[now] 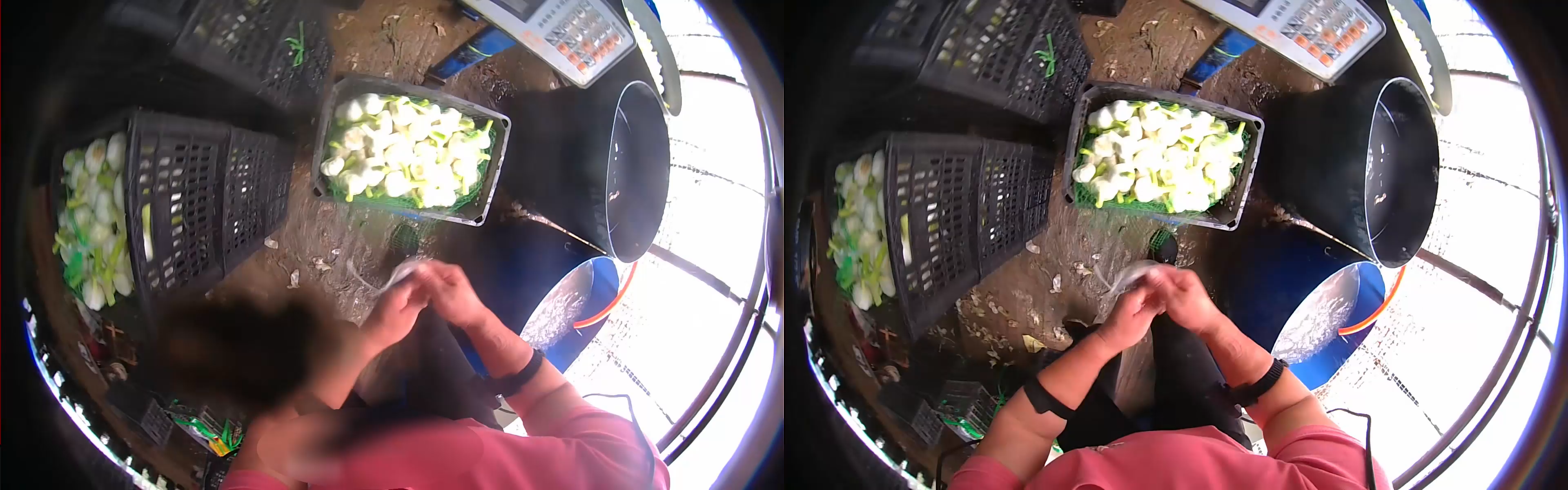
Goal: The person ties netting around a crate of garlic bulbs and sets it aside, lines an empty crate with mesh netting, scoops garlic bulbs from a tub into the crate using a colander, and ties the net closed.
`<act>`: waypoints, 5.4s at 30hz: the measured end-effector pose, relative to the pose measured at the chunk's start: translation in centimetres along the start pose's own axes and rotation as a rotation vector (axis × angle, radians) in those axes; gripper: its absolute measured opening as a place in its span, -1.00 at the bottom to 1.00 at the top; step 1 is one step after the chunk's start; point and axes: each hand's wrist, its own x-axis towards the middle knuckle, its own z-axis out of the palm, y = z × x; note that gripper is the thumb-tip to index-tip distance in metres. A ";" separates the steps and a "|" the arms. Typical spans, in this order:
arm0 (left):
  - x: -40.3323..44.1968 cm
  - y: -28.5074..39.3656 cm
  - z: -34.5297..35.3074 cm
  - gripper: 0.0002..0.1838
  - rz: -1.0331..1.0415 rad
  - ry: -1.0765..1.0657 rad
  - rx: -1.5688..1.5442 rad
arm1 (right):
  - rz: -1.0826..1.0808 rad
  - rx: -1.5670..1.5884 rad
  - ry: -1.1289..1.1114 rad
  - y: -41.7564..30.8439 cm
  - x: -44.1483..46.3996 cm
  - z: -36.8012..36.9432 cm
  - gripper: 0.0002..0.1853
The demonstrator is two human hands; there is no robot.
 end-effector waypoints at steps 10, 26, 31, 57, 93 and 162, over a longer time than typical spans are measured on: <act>8.5 -7.7 -10.3 -0.14 -0.821 0.207 -1.096 | 0.081 0.413 0.854 0.9 8.0 -18.0 -0.58; 25.2 -4.8 -1.2 -0.81 -0.952 0.024 -0.939 | -0.175 -0.945 0.601 0.9 13.9 -5.0 -0.96; 25.5 -5.8 0.2 -0.94 -0.918 0.123 -0.824 | -0.346 -0.940 0.273 -2.9 11.3 -8.5 -0.92; 24.5 -3.8 2.4 -0.66 -0.725 0.333 -0.173 | 0.716 0.364 0.442 1.3 13.0 -16.9 -0.38; 28.1 -4.5 -1.4 -0.75 -1.238 -0.297 -0.883 | 0.179 -1.293 0.227 -0.2 15.9 -7.8 -0.76; 23.7 -4.9 -1.0 -0.67 -1.015 -0.163 -1.223 | 0.415 0.867 0.422 5.8 16.4 -15.2 -0.82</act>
